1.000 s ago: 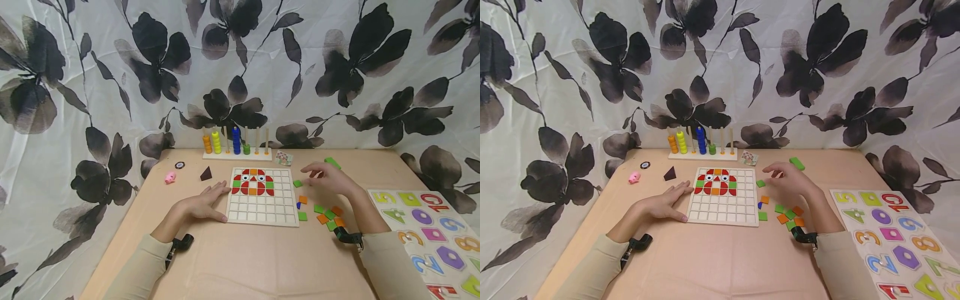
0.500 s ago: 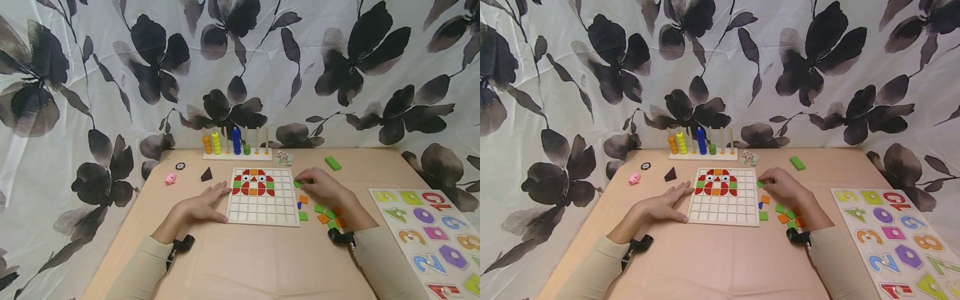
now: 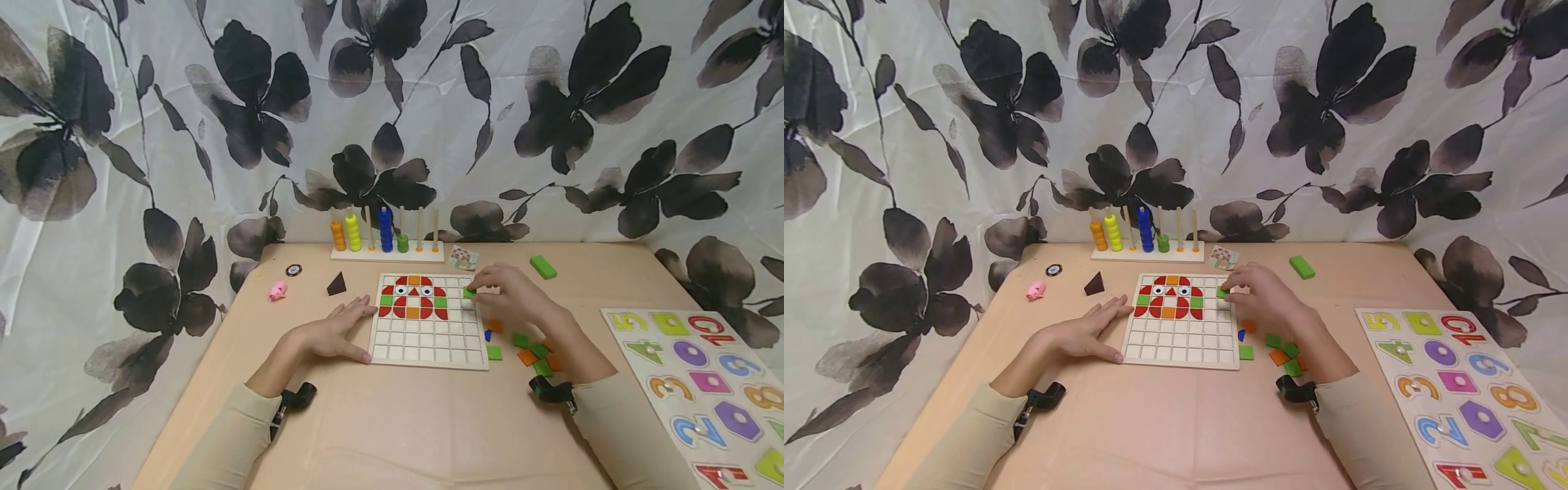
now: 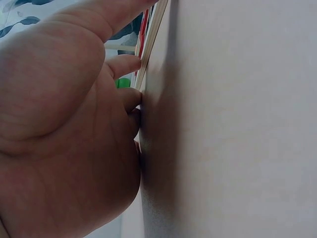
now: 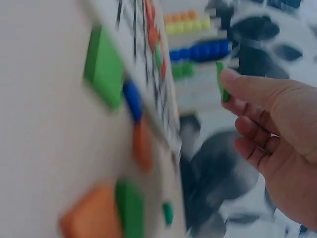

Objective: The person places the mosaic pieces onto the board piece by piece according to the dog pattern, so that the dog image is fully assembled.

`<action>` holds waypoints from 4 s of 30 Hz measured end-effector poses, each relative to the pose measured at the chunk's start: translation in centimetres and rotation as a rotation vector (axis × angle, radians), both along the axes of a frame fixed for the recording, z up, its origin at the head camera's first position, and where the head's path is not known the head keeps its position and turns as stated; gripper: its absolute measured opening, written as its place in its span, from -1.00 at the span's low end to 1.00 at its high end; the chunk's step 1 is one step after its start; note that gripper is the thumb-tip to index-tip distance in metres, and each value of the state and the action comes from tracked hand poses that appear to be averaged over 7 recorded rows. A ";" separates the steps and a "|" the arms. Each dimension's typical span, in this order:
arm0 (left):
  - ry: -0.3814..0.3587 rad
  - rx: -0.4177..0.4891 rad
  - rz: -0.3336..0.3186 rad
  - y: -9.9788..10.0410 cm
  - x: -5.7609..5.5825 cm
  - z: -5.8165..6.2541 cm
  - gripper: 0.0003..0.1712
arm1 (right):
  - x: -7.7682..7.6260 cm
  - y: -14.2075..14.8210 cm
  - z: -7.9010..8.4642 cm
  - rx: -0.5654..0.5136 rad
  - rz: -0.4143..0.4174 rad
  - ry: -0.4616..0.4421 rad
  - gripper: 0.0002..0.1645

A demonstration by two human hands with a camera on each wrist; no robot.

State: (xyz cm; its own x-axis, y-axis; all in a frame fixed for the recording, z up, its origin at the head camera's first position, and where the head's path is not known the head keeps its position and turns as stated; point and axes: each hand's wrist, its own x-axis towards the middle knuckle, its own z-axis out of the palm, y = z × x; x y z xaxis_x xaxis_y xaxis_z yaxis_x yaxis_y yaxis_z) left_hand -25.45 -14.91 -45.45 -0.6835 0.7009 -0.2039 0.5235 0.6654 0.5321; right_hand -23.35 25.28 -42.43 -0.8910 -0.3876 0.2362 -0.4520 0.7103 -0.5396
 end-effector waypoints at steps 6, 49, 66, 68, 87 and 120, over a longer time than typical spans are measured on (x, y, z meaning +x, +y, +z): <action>0.009 0.000 -0.006 -0.2 0.0 -0.1 0.16 | -0.4 -5.2 0.6 0.061 0.222 0.026 -0.77; 0.023 -0.016 0.003 -0.2 0.1 -0.1 0.19 | 2.6 2.8 0.2 -0.002 0.217 -0.177 -0.72; 0.033 0.008 -0.007 -0.1 0.1 -0.4 0.17 | 4.5 12.1 -2.4 0.031 0.301 -0.330 -0.72; 0.035 0.004 -0.006 -0.1 0.1 -0.3 0.17 | 4.4 12.1 -2.6 0.030 0.286 -0.324 -0.74; 0.031 -0.008 -0.007 -0.1 0.1 -0.4 0.17 | 0.7 7.5 -1.7 -0.154 0.117 -0.221 -0.75; 0.046 -0.011 -0.021 -0.1 0.0 -0.6 0.18 | -1.8 -8.7 -2.2 0.029 0.314 -0.141 -0.84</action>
